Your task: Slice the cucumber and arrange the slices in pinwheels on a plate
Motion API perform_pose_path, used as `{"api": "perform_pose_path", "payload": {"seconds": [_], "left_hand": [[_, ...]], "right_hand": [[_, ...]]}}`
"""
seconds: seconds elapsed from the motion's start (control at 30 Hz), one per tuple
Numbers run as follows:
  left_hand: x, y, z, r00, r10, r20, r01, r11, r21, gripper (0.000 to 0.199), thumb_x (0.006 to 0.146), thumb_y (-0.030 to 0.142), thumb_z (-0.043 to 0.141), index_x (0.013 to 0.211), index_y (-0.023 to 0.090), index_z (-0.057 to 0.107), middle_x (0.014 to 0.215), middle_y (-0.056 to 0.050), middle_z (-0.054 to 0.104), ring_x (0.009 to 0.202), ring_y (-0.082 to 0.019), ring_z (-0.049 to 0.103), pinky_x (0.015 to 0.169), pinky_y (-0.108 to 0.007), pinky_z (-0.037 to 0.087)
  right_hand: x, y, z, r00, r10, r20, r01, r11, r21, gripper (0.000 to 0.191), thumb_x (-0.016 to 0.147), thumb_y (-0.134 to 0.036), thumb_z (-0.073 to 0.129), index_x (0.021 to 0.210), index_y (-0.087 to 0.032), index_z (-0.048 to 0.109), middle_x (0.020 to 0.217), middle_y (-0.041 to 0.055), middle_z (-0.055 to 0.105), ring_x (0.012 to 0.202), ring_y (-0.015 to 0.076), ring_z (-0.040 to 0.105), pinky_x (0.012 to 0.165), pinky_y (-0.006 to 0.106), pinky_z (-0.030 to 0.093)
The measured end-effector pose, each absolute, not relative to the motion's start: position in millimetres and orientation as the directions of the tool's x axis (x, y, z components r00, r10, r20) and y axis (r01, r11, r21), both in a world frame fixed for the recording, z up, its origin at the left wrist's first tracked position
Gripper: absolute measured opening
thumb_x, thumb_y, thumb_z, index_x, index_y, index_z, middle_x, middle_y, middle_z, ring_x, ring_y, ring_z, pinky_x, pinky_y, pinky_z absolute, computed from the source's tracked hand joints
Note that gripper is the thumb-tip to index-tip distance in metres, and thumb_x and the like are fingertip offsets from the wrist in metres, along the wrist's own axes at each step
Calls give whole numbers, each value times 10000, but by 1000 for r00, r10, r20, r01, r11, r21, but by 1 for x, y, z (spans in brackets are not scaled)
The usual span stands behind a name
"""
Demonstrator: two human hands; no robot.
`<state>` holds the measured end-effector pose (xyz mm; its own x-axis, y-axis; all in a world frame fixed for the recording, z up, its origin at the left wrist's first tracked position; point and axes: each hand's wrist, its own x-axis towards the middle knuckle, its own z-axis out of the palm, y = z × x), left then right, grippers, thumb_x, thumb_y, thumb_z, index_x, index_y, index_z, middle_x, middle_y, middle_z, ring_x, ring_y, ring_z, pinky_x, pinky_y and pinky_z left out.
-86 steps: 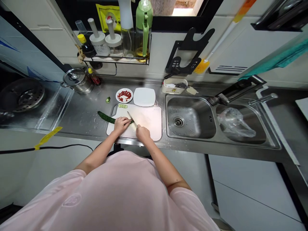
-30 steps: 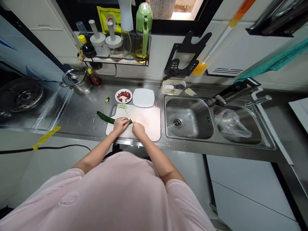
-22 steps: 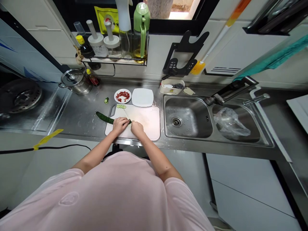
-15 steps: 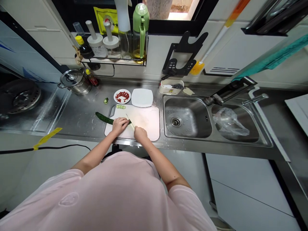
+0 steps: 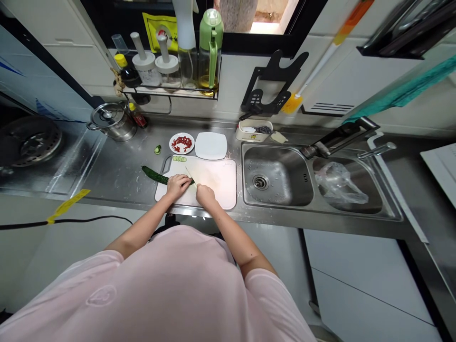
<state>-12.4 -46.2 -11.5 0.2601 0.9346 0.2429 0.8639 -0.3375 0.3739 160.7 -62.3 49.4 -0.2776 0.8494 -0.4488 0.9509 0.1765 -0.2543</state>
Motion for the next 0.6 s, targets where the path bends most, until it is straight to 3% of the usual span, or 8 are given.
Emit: {"api": "perform_pose_path", "payload": {"seconds": [0.6], "left_hand": [[-12,-47,-7,267,933,241,865,-342,367,269,910,402,464,973,296,702,1014,-37,679,924,-192,566,788,-354,357]], "right_hand": [[149,-49,47,-285,863,-417,944,176,-280,309,926,-145,329,1147,-140,545,1075,130,655,993,217,620,805,282,441]]}}
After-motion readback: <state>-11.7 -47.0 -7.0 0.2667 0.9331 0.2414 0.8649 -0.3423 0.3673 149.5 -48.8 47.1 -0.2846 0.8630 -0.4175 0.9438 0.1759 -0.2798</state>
